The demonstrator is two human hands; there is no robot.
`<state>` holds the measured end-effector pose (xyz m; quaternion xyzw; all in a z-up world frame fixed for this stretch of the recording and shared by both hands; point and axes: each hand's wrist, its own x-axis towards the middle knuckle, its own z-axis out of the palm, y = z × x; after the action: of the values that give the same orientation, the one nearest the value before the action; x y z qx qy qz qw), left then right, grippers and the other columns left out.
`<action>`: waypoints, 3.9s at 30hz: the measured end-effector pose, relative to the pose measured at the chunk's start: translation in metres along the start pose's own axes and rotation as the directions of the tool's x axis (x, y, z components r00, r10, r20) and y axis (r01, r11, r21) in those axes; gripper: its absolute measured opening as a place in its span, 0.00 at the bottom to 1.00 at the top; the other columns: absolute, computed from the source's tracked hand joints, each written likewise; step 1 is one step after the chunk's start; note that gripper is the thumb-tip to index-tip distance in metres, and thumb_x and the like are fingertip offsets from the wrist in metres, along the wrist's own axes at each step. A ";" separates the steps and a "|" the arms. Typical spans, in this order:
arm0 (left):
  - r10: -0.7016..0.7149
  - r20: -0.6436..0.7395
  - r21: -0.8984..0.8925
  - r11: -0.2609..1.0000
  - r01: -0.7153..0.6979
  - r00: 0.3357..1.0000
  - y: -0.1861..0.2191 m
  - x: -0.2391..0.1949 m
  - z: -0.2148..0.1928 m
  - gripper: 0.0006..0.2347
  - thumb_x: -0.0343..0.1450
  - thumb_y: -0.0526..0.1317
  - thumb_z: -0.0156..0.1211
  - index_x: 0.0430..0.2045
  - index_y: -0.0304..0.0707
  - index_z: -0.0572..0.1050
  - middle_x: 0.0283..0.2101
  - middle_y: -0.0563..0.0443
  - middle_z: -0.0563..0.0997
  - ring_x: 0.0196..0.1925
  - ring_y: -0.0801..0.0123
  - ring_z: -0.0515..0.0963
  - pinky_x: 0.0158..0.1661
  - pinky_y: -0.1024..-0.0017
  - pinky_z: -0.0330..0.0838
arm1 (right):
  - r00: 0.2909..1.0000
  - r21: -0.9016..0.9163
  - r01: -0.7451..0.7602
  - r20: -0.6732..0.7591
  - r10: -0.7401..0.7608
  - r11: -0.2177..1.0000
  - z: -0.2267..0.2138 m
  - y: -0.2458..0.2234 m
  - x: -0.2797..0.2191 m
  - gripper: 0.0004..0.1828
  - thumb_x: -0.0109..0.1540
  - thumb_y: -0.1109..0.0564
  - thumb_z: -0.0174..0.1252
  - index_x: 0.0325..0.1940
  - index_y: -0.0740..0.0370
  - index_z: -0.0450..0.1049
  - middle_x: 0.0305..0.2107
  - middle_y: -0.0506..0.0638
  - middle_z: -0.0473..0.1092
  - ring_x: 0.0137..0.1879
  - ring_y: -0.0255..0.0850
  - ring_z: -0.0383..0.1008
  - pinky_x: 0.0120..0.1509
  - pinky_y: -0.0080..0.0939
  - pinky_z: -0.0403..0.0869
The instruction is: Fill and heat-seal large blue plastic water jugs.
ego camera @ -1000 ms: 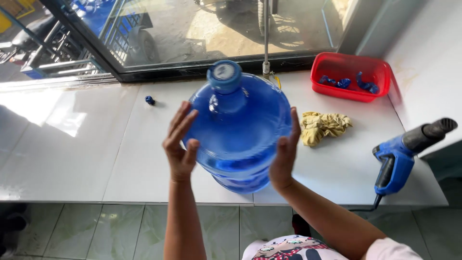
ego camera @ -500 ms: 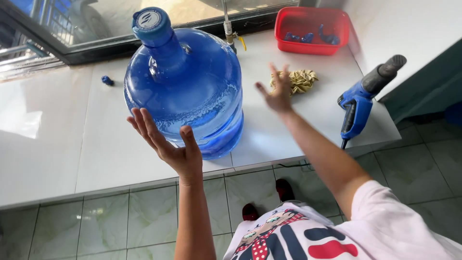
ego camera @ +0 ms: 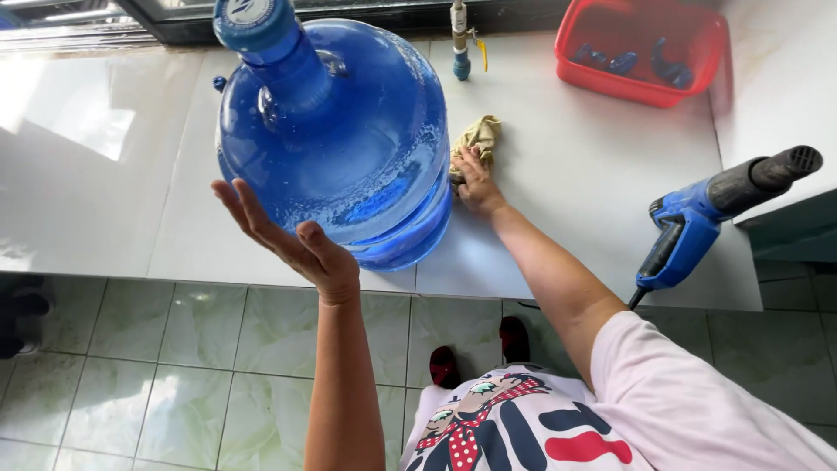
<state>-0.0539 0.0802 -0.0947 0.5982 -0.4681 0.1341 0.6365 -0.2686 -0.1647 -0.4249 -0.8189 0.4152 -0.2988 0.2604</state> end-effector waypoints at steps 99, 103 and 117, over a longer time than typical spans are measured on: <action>0.163 0.769 -0.635 0.080 0.768 0.619 0.067 0.119 -0.055 0.07 0.77 0.38 0.64 0.43 0.36 0.74 0.38 0.56 0.78 0.39 0.76 0.77 0.42 0.76 0.71 | 0.739 0.916 -0.229 0.385 -0.553 0.331 -0.302 -0.450 0.051 0.12 0.70 0.56 0.61 0.49 0.70 0.75 0.37 0.56 0.77 0.43 0.39 0.80 0.53 0.41 0.79; 0.092 0.738 -0.673 0.030 0.739 0.668 0.043 0.140 -0.022 0.06 0.78 0.37 0.62 0.43 0.35 0.75 0.38 0.53 0.80 0.38 0.74 0.79 0.41 0.75 0.74 | 0.872 0.823 0.073 0.221 -0.436 0.564 -0.307 -0.477 0.079 0.13 0.67 0.55 0.65 0.47 0.70 0.77 0.34 0.57 0.77 0.37 0.39 0.79 0.45 0.40 0.79; -0.213 0.646 -0.701 0.216 0.680 0.733 0.005 0.202 0.058 0.13 0.68 0.26 0.64 0.47 0.26 0.75 0.38 0.40 0.83 0.35 0.65 0.86 0.38 0.69 0.85 | 0.941 0.282 0.336 -0.141 -0.307 0.899 -0.290 -0.464 0.148 0.26 0.63 0.48 0.71 0.53 0.71 0.73 0.40 0.63 0.76 0.44 0.44 0.80 0.44 0.39 0.80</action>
<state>0.0235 -0.0486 0.0525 0.2658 -0.3822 -0.4734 0.7477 -0.1601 -0.0989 0.1274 -0.8118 0.2354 -0.4356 0.3097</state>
